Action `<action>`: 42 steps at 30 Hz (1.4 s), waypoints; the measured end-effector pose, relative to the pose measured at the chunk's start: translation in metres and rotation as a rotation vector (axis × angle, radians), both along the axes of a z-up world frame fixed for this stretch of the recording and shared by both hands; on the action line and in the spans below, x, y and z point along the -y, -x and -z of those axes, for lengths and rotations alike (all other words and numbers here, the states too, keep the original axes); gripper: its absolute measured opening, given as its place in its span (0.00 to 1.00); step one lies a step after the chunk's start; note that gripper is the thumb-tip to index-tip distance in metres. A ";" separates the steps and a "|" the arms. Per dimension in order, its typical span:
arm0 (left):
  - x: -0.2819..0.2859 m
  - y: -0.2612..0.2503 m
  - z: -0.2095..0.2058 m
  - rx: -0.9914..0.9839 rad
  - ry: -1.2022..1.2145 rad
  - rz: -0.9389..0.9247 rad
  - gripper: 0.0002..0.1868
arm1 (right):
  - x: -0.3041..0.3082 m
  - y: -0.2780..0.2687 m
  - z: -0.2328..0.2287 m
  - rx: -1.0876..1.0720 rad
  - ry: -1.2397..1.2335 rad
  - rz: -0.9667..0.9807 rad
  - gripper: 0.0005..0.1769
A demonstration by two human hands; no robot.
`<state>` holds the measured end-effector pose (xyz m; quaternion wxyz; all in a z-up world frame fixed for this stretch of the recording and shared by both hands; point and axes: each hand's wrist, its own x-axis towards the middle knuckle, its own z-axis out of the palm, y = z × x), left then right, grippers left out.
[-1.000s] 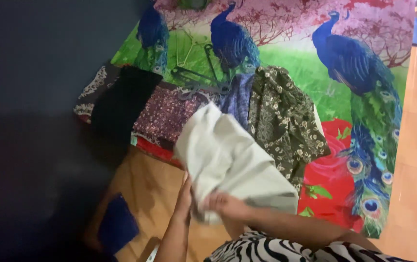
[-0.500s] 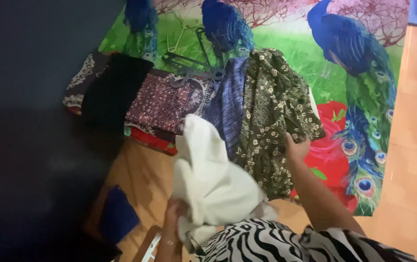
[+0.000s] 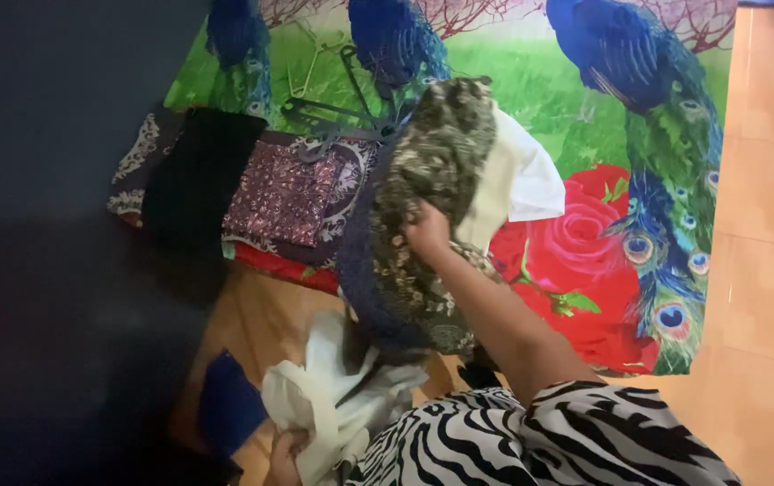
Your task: Hanging a beige shirt onto a hanger and then buttoning it while it is on a clothes rack.
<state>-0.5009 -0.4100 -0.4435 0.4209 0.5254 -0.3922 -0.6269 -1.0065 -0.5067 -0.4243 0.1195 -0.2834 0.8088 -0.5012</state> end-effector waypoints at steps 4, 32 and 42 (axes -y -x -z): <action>-0.011 0.050 -0.077 -0.099 -0.217 -0.239 0.25 | 0.012 -0.011 -0.048 0.024 -0.115 -0.270 0.37; -0.048 0.160 -0.217 0.253 0.614 1.117 0.39 | -0.130 -0.149 -0.169 1.041 0.017 -0.915 0.28; 0.005 0.085 -0.166 0.438 0.860 0.110 0.34 | -0.077 -0.168 -0.179 1.170 0.079 -1.187 0.30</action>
